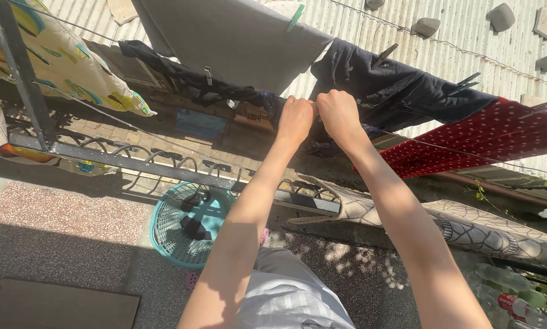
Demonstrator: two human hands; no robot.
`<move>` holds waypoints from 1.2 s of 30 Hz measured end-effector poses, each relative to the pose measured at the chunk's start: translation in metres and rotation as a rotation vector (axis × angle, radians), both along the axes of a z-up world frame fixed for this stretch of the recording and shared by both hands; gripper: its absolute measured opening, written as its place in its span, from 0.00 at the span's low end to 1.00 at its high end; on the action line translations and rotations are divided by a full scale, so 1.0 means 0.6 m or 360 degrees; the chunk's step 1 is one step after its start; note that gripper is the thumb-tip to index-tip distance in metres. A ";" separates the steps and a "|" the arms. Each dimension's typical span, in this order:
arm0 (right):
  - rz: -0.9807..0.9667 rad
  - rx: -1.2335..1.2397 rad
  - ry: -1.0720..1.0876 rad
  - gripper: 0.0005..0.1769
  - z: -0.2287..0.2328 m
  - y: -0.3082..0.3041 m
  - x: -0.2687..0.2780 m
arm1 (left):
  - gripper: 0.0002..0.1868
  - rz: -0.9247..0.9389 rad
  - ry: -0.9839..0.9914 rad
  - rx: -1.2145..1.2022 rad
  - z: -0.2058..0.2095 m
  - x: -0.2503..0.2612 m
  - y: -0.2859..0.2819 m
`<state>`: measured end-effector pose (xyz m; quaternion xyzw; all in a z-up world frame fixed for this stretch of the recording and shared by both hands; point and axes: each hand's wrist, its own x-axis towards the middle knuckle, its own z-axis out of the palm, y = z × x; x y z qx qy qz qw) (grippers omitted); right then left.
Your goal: Hanging laundry on a clothesline on a balcony.
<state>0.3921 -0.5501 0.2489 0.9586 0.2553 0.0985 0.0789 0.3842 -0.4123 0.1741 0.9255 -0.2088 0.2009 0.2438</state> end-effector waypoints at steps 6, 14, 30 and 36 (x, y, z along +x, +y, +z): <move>-0.0271 -0.0007 0.0245 0.05 0.026 0.011 -0.036 | 0.06 -0.0042 0.0210 0.0034 0.055 -0.026 0.009; -0.0338 0.0510 -0.0236 0.38 0.038 0.074 -0.151 | 0.38 0.0181 0.0026 0.0254 0.114 -0.103 0.063; -0.0724 0.0825 -0.0329 0.37 -0.035 0.389 -0.274 | 0.44 0.0014 -0.0035 0.0246 0.095 -0.202 0.403; -0.0745 0.0824 -0.0420 0.34 -0.021 0.527 -0.286 | 0.44 -0.0073 -0.0082 0.0395 0.121 -0.219 0.545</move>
